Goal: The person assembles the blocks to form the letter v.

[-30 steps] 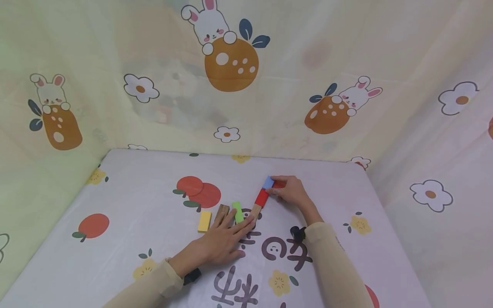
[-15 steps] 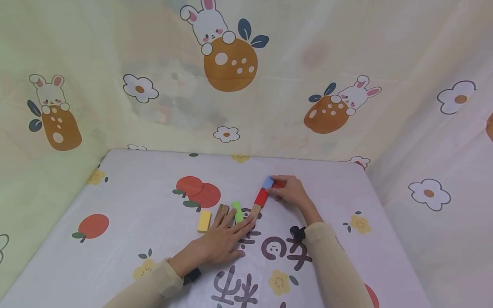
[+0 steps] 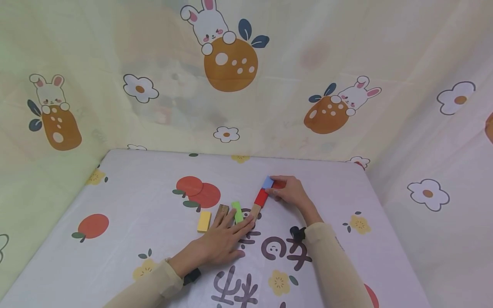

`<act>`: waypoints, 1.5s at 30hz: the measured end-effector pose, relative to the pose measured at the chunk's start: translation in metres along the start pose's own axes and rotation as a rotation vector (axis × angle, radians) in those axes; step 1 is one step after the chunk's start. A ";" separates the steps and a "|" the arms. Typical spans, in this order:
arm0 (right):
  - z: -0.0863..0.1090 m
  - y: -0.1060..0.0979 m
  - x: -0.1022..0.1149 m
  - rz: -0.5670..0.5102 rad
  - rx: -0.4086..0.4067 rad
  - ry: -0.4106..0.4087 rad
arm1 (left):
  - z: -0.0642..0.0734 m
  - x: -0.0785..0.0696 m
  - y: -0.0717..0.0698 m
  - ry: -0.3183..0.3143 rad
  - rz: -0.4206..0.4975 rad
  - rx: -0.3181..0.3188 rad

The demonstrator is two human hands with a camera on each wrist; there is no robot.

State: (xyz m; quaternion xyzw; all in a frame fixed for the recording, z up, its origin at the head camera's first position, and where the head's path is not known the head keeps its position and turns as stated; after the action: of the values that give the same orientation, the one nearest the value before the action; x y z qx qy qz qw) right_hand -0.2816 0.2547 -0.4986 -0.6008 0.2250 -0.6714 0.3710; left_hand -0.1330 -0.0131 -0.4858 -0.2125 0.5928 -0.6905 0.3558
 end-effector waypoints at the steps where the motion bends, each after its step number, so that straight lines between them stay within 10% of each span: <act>1: 0.000 0.000 0.000 0.001 -0.001 0.003 | 0.000 0.000 0.000 0.002 -0.004 -0.002; 45: 0.007 0.005 0.011 0.126 -0.046 -0.055 | 0.000 0.002 0.001 0.009 0.010 -0.006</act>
State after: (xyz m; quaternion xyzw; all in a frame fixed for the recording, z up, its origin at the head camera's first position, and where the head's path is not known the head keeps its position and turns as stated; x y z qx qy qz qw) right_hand -0.2736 0.2441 -0.4935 -0.6119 0.2674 -0.6247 0.4048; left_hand -0.1339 -0.0148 -0.4873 -0.2075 0.5975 -0.6879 0.3559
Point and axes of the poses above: each hand's wrist, its own z-axis away from the middle knuckle, its own y-axis out of the palm, x = y × z, the point moved 1 cm from there along -z, towards the middle knuckle, and after that the axes turned 2 degrees about y, right-handed, at the moved point
